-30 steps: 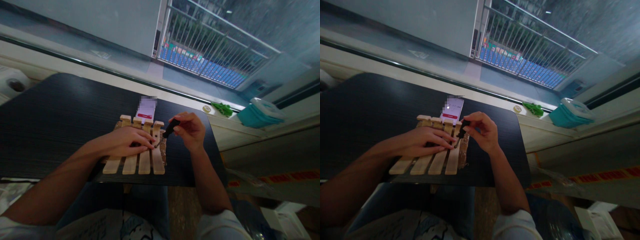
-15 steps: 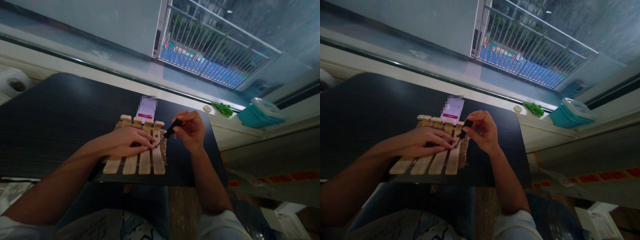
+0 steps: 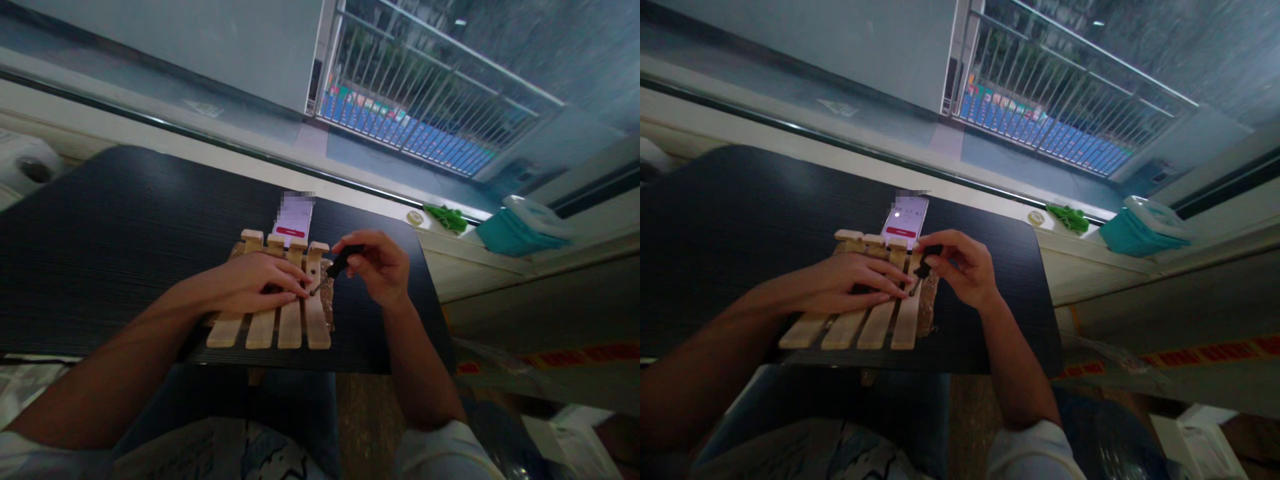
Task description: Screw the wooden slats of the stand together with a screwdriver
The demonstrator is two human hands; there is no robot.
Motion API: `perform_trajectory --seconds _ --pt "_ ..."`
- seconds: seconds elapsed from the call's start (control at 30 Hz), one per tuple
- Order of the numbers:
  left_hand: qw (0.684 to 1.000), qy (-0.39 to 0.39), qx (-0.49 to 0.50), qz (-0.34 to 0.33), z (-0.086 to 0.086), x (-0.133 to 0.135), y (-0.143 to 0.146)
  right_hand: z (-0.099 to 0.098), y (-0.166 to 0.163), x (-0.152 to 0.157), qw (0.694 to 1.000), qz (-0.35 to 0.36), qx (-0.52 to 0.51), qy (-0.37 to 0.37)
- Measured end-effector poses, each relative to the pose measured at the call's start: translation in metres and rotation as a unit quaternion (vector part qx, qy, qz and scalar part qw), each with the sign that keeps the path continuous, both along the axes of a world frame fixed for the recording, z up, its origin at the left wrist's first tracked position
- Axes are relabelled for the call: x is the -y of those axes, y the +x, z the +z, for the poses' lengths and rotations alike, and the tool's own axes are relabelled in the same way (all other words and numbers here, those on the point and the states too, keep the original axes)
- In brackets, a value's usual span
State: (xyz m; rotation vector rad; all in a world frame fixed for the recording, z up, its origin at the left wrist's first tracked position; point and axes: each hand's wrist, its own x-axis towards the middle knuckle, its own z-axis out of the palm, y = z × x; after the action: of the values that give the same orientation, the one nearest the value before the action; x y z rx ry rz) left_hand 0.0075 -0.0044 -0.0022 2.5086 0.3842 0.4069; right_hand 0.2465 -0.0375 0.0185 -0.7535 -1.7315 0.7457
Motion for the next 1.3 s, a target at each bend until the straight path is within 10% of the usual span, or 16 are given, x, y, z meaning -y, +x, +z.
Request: perform_trajectory --seconds 1.3 --pt "1.000 0.026 -0.006 0.012 0.004 0.003 0.002 0.005 -0.006 0.013 0.998 0.057 0.018 0.028"
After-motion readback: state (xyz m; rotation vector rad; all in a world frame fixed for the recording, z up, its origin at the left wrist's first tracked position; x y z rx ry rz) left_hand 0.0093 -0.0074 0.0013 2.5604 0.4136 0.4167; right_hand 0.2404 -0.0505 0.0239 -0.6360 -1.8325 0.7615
